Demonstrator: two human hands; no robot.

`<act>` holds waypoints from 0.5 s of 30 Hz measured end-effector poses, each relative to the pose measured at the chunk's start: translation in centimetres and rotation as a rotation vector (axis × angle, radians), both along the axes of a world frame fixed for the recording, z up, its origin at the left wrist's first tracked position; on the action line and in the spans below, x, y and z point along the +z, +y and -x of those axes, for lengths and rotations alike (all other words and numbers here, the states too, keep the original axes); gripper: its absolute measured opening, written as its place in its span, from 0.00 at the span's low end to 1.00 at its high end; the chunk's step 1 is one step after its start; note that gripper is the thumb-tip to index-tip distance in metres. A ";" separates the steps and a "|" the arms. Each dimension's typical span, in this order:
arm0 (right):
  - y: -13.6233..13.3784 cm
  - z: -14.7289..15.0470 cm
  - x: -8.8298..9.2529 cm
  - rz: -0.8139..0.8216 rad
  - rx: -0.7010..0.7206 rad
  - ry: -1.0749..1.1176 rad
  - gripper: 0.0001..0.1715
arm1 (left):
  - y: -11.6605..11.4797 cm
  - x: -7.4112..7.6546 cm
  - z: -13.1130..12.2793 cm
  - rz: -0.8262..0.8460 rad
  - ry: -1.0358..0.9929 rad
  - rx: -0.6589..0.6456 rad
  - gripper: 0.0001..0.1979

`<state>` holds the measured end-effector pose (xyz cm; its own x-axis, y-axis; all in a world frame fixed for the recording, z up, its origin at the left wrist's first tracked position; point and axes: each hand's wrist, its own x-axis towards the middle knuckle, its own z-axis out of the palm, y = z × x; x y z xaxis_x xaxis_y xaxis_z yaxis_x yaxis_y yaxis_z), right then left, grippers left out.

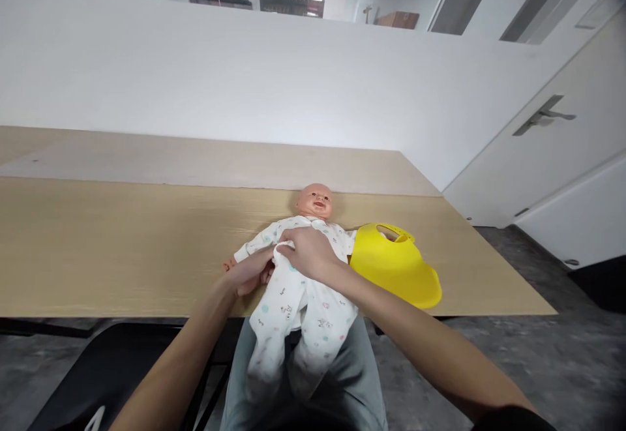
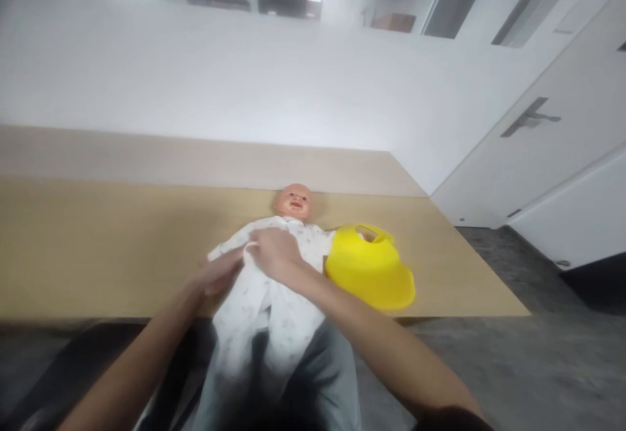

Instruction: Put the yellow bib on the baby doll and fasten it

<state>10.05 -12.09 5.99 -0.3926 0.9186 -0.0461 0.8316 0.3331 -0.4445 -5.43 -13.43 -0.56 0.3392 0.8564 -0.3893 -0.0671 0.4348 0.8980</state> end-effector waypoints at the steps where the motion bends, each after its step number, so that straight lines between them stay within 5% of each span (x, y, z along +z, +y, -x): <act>1: 0.2 -0.4 -0.2 0.018 -0.016 0.035 0.11 | -0.4 0.0 0.2 0.004 0.025 0.012 0.18; 4: 0.7 -1.2 -0.8 0.073 -0.032 0.144 0.09 | -1.4 -0.6 0.7 -0.089 0.145 0.150 0.19; 7: 0.9 -1.4 -1.3 0.084 -0.032 0.207 0.09 | -1.8 -0.9 0.6 -0.355 0.281 0.308 0.16; 10: 1.1 -1.5 -1.6 0.114 -0.004 0.258 0.12 | -1.8 -0.5 0.3 -0.541 0.336 0.169 0.12; 15: 1.2 -2.3 -1.0 0.257 0.095 0.329 0.12 | -1.8 0.6 0.4 -0.478 0.245 -0.024 0.09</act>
<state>12.37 -10.88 4.94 -0.5070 0.8525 -0.1273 0.6028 0.2451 -0.7593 -5.85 -15.25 0.07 0.3091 0.9506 -0.0280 0.1740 -0.0275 0.9844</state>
